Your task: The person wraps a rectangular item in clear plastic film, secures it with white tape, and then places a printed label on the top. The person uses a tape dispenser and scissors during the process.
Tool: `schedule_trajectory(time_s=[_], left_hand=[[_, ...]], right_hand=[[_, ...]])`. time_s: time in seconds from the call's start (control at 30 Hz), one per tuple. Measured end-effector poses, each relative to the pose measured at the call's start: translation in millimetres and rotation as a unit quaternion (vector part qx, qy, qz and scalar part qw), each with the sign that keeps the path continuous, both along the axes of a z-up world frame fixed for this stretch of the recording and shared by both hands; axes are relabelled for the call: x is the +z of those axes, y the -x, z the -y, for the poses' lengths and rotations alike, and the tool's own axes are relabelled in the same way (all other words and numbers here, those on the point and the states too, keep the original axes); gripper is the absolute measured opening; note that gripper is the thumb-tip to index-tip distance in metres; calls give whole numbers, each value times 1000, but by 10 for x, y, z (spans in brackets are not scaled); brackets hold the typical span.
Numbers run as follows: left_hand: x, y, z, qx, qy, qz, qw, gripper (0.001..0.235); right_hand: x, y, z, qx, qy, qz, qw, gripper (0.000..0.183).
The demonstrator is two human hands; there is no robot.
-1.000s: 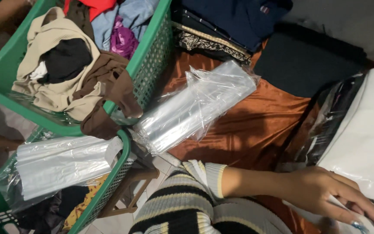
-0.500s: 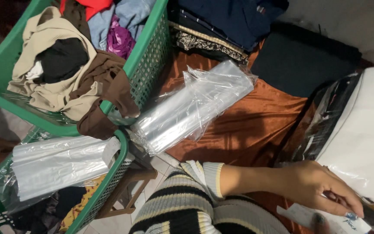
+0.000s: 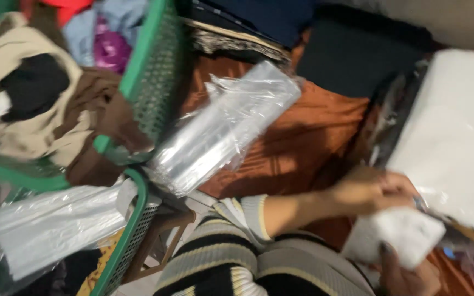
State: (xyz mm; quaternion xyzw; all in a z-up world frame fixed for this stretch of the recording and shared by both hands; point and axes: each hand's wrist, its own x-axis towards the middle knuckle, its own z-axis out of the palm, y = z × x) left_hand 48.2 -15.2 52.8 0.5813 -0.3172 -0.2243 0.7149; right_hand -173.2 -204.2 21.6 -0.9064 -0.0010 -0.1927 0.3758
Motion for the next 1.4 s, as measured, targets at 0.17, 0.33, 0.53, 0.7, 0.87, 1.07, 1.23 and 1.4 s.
schedule_trajectory(time_s=[0.17, 0.33, 0.53, 0.7, 0.87, 1.07, 1.23, 1.4], left_hand=[[129, -366, -84, 28, 99, -155, 982, 16], [348, -532, -200, 142, 23, -10, 990, 41], [538, -573, -335, 105, 55, 11, 993, 46], [654, -582, -422, 19, 77, 7, 997, 44], [820, -519, -434, -64, 67, -17, 996, 49], [899, -391, -130, -82, -12, -5, 997, 37], [1056, -294, 344, -26, -71, 206, 976, 16], [985, -416, 746, 61, -139, 332, 931, 12]], right_hand=[[-151, -262, -175, -164, 67, -175, 968, 23], [141, -385, -421, -126, -105, -170, 972, 24], [149, -441, -503, -79, -325, -119, 935, 27], [52, -459, -523, -60, -392, -104, 912, 29], [27, -382, -526, -61, -383, -100, 916, 30], [55, -149, -469, -82, -386, -80, 916, 31], [178, -31, -404, -112, -445, -29, 888, 31], [-88, -129, -282, -142, -485, -15, 863, 28]])
